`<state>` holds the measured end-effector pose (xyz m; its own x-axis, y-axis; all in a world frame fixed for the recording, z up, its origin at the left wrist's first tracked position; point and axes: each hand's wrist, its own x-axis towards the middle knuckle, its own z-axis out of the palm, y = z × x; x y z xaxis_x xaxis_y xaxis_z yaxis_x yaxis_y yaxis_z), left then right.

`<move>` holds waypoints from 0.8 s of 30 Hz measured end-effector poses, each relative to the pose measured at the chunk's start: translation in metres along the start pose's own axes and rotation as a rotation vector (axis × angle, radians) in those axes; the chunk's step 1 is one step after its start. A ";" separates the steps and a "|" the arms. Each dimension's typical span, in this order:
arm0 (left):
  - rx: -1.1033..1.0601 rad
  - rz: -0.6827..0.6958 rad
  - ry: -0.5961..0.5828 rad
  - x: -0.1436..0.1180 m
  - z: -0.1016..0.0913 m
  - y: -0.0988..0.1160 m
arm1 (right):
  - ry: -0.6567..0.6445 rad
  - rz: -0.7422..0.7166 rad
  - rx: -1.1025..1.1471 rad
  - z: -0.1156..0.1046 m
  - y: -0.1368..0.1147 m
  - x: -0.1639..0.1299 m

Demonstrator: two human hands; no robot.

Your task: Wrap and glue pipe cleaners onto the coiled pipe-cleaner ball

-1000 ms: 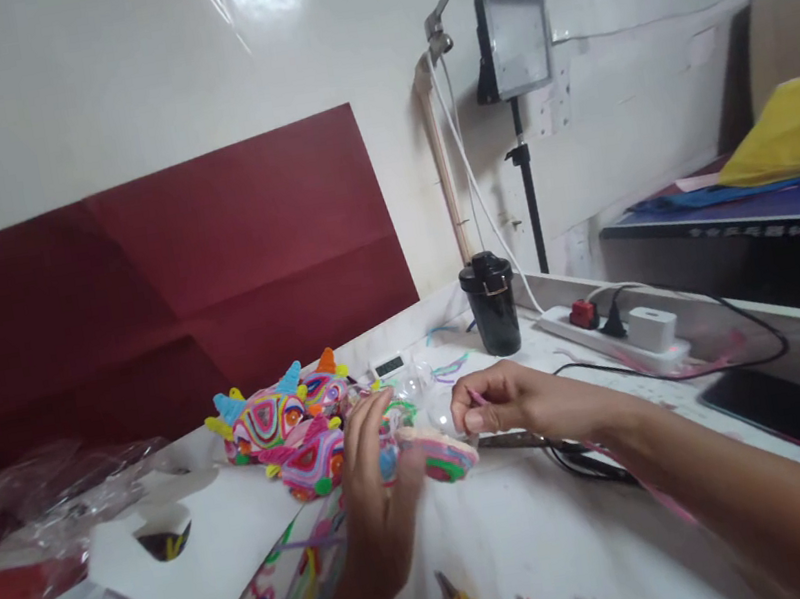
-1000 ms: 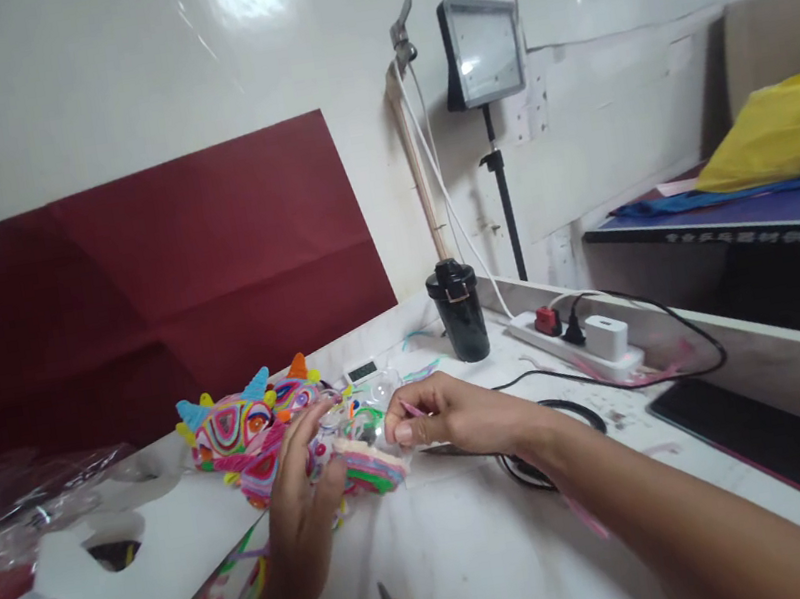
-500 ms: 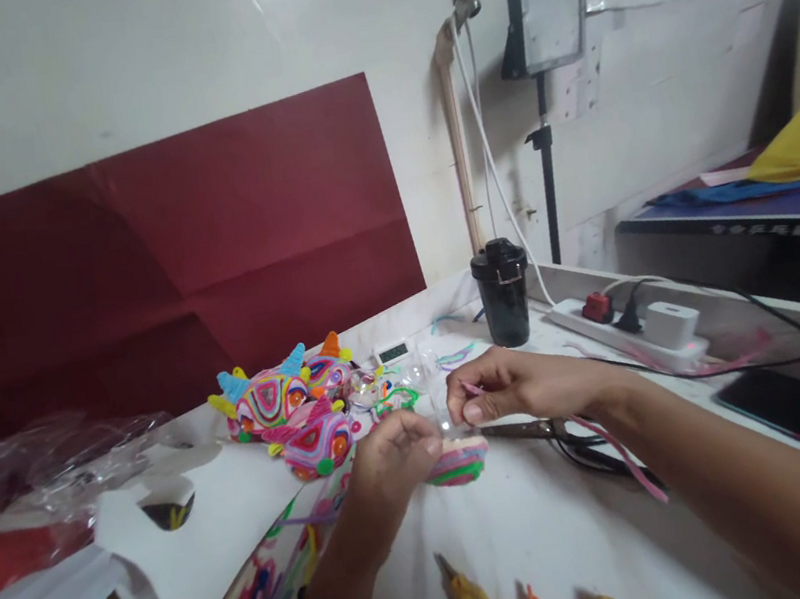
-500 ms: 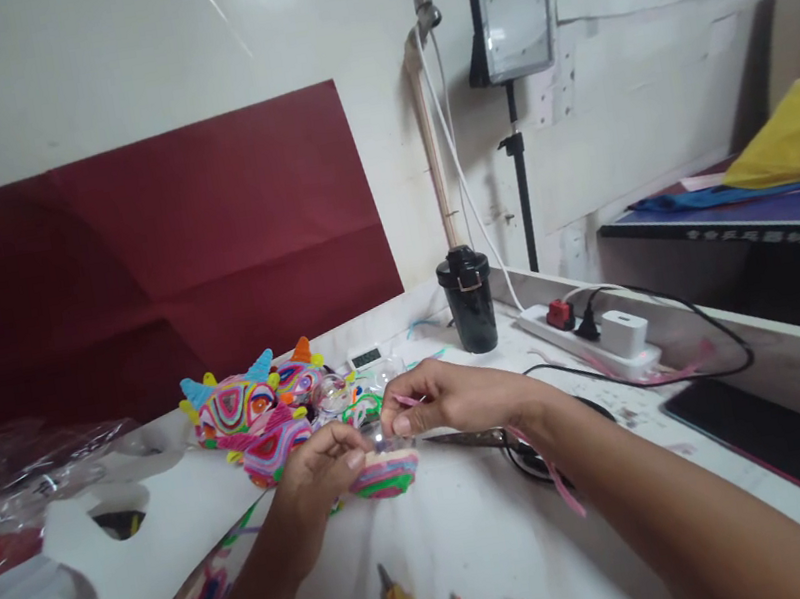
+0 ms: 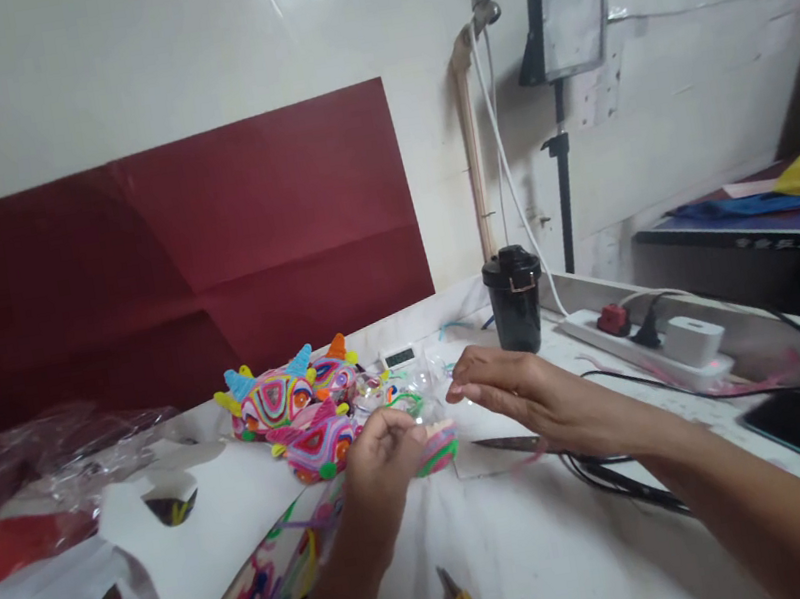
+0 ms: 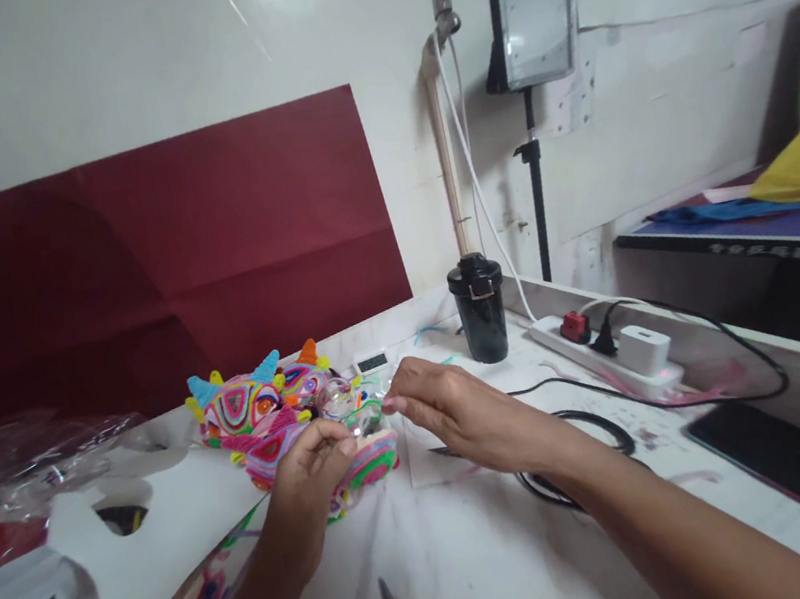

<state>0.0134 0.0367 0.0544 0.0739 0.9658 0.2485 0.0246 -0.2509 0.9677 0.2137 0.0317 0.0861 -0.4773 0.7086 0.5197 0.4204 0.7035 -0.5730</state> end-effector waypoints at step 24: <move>0.119 0.031 -0.038 -0.004 -0.006 0.005 | 0.111 -0.124 -0.047 0.014 -0.003 -0.001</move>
<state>0.0076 0.0318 0.0587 0.1145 0.9548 0.2742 0.1395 -0.2888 0.9472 0.2021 0.0285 0.0784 -0.4405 0.6157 0.6534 0.4002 0.7861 -0.4710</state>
